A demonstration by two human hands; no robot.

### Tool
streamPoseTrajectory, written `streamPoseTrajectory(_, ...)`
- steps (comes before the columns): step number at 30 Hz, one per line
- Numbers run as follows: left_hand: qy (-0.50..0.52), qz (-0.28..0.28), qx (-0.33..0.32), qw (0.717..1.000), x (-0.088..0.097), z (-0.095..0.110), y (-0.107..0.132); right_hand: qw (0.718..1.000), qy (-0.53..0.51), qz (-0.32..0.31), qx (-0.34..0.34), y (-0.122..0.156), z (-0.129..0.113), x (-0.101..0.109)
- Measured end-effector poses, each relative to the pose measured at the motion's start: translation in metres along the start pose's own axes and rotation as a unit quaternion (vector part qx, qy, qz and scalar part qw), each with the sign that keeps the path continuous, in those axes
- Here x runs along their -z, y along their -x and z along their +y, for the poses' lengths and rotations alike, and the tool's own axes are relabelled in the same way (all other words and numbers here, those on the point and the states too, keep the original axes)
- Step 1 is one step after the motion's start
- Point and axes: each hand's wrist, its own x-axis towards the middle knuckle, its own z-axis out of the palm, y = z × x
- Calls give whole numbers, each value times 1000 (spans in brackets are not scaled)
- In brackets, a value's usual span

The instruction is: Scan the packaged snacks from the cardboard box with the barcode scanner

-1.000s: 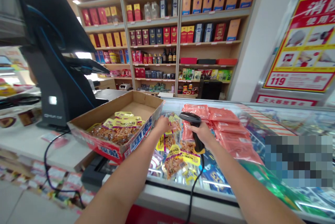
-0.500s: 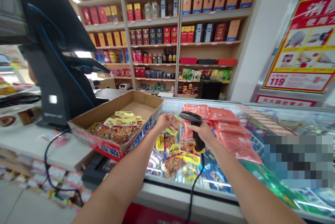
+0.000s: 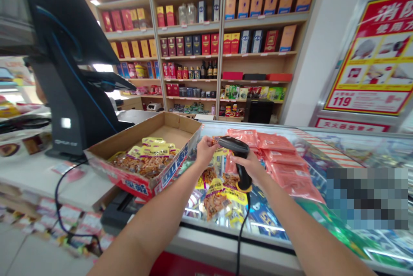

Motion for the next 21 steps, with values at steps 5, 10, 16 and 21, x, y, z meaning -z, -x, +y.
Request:
streamPoseTrajectory(5, -52, 11, -12, 999, 1, -1, -1, 1000, 0, -3, -15, 3, -3, -1)
streamPoseTrajectory(10, -56, 13, -14, 998, 1, -3, -1, 1000, 2, -1, -21, 5, -6, -2)
streamPoseTrajectory(16, -64, 25, -13, 998, 2, 2, 1, 999, -2, 9, -34, 3, -5, -2)
streamPoseTrajectory(21, -56, 23, -22, 998, 2, -2, 0, 999, -12, 12, -41, 3, -7, -3)
